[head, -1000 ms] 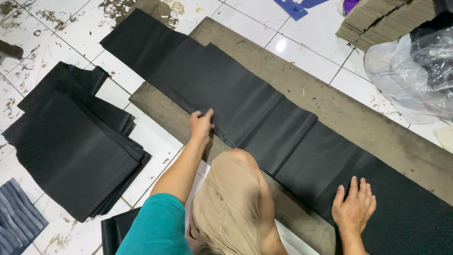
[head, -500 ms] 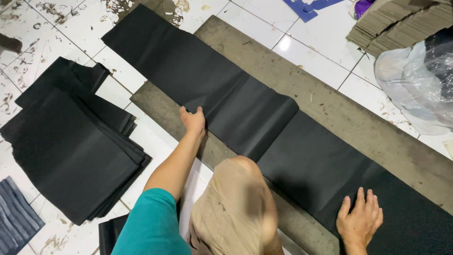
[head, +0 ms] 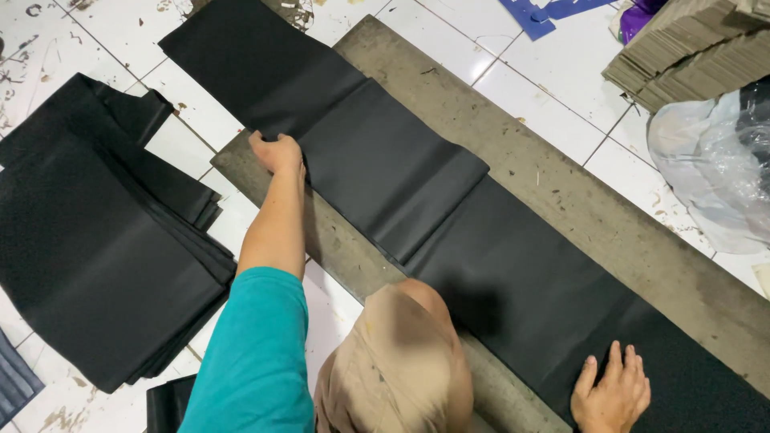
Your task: Smoothing and folding long strips of black leather material on the floor of a workshop.
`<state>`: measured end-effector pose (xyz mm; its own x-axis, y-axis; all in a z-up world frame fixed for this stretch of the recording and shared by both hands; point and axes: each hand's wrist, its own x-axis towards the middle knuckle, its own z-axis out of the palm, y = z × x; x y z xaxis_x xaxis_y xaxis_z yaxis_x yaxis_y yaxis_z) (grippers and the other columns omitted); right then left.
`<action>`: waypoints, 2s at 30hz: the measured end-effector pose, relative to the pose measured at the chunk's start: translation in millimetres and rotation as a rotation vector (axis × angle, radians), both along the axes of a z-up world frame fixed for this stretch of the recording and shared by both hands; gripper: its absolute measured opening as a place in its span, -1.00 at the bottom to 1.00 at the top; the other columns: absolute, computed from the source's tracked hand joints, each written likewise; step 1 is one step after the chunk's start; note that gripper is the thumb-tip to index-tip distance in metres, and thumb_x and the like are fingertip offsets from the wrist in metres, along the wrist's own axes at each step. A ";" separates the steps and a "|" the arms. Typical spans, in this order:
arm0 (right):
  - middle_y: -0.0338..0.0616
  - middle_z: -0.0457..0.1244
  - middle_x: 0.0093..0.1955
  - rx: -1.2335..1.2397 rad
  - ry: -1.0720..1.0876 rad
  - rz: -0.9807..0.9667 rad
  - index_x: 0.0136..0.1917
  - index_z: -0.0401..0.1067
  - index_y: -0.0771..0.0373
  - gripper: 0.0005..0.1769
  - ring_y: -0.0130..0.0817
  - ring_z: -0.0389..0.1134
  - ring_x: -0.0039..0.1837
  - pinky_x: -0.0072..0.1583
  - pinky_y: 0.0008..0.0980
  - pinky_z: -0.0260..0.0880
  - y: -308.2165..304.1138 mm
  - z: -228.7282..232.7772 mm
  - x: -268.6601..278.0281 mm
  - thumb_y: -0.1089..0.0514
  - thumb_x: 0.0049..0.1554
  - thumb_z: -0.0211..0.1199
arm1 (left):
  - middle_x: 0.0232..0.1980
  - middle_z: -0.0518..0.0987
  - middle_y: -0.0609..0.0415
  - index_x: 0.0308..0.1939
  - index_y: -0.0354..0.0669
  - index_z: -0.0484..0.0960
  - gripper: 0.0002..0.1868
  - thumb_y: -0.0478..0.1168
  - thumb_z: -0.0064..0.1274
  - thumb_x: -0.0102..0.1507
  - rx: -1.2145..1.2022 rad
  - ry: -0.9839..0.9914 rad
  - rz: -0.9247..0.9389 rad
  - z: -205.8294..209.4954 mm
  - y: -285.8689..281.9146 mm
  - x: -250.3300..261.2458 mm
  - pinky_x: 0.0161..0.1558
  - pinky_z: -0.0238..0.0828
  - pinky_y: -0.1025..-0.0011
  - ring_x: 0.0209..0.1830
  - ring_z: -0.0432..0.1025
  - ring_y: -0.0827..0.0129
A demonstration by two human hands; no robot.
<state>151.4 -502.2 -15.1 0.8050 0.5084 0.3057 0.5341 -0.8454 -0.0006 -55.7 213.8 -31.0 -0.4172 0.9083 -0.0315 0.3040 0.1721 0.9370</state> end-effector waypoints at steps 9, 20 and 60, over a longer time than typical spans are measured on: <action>0.28 0.34 0.49 -0.050 -0.072 -0.038 0.46 0.53 0.43 -0.40 0.13 0.31 0.54 0.57 0.01 0.13 0.7 -6.3 2.0 0.00 0.32 0.17 | 0.25 0.50 -0.33 0.34 -0.42 0.29 -0.36 -0.29 0.08 0.20 -0.037 0.128 -0.109 -12.8 46.6 -24.2 0.29 0.43 0.22 0.24 0.50 -0.04; 0.30 0.32 0.48 -0.027 -0.119 0.024 0.42 0.54 0.50 -0.42 0.14 0.32 0.51 0.58 -0.01 0.17 -9.1 -20.6 8.6 0.02 0.33 0.15 | 0.38 0.45 -0.15 0.38 -0.26 0.34 -0.39 -0.36 0.08 0.23 -0.032 0.174 -0.043 -9.5 96.4 -23.3 0.36 0.34 0.34 0.36 0.41 0.07; 0.29 0.31 0.52 -0.066 -0.103 0.003 0.44 0.53 0.49 -0.44 0.15 0.33 0.53 0.59 -0.01 0.19 3.0 -8.0 6.0 0.03 0.36 0.15 | 0.72 -0.23 0.01 0.67 0.16 -0.06 -0.20 0.32 -0.49 0.40 -0.070 1.057 -0.820 37.2 39.1 38.9 0.51 -0.70 -0.21 0.68 -0.48 -0.07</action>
